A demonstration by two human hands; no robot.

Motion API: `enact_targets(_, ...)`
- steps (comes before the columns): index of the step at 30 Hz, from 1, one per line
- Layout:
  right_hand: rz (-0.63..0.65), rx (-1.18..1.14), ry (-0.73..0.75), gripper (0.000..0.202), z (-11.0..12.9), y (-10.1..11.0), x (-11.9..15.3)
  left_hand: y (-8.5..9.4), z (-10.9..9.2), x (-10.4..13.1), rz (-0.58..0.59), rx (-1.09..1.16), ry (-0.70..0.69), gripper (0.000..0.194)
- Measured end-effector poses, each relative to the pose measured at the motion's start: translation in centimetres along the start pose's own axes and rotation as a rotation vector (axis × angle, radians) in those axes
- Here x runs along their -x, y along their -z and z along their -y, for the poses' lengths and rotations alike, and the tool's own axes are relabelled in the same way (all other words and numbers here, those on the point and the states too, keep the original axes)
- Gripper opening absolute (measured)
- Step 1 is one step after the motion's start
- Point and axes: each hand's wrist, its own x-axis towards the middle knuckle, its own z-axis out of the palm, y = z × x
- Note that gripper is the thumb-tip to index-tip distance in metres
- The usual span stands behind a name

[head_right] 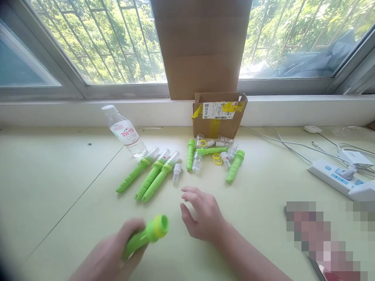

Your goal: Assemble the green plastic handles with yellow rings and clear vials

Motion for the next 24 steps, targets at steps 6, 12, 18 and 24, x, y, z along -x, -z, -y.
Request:
enact_targets(6,-0.17,-0.064,-0.084,0.032,-0.3,0.2,-0.2,-4.5,-0.7,-8.6,-0.272,-0.354,-0.432,0.012)
enact_targets(12,-0.245,-0.139,-0.198,0.027,-0.5,-0.1,-0.3,-5.2,0.0,-9.3,-0.472,-0.49,-0.624,0.026)
enact_targets(18,-0.269,-0.118,-0.196,0.022,-0.7,0.0,-0.4,-5.2,0.2,-9.0,-0.465,-0.476,-0.606,0.024)
enact_targets(24,-0.18,-0.124,-0.222,0.035,-0.4,0.0,-0.3,-5.4,0.0,-8.8,-0.439,-0.335,-0.539,0.027)
